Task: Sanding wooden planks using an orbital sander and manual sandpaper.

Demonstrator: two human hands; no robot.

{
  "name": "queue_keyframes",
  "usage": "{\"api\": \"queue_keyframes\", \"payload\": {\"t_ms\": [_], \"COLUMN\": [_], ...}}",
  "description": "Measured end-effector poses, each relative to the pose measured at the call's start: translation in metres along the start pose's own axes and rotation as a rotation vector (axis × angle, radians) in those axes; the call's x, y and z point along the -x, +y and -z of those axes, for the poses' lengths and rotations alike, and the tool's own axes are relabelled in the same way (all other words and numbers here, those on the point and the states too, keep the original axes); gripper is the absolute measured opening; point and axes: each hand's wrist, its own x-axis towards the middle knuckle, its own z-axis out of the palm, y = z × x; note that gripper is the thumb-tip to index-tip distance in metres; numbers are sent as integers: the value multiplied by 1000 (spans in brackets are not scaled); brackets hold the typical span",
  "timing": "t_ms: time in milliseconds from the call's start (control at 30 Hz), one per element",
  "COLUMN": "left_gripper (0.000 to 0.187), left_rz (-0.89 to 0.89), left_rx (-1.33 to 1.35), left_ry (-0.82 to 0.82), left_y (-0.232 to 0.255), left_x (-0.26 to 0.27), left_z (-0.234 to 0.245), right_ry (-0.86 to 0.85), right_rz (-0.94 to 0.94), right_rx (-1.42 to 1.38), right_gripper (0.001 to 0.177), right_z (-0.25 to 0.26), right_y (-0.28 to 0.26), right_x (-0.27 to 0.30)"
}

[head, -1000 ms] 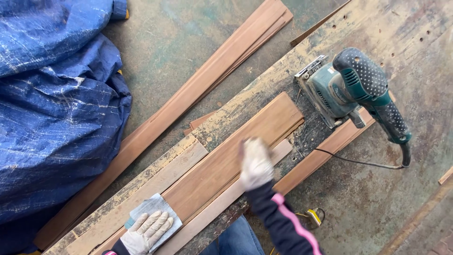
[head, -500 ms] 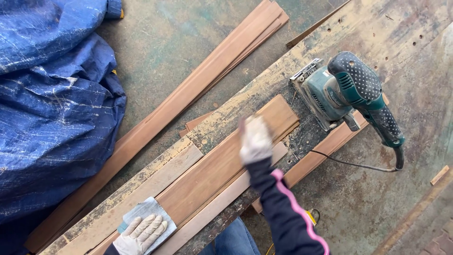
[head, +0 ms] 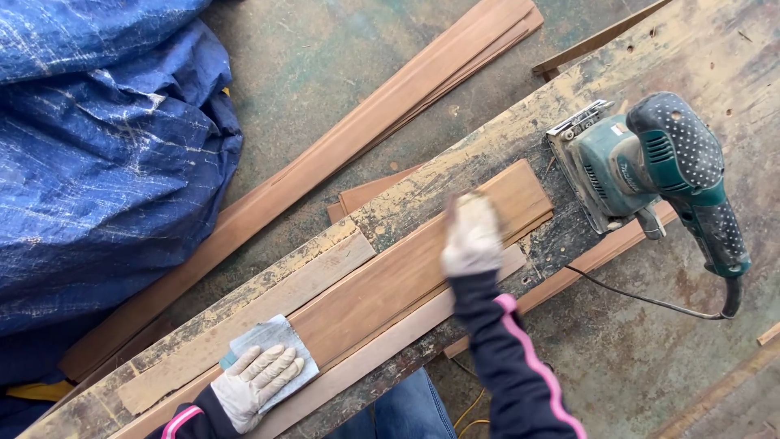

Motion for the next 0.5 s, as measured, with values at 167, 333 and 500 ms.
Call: {"api": "queue_keyframes", "payload": {"t_ms": [167, 333, 500], "left_gripper": [81, 78, 81], "left_rz": [-22, -1, 15], "left_rx": [23, -1, 7], "left_ry": [-58, 2, -81], "left_y": [-5, 0, -1], "left_x": [1, -1, -1], "left_z": [-3, 1, -2], "right_ry": [-180, -8, 22], "right_rz": [223, 49, -136], "right_rx": [-425, -73, 104], "right_gripper": [35, 20, 28], "right_z": [50, 4, 24], "right_y": [-121, 55, 5], "right_x": [75, 38, 33]}}
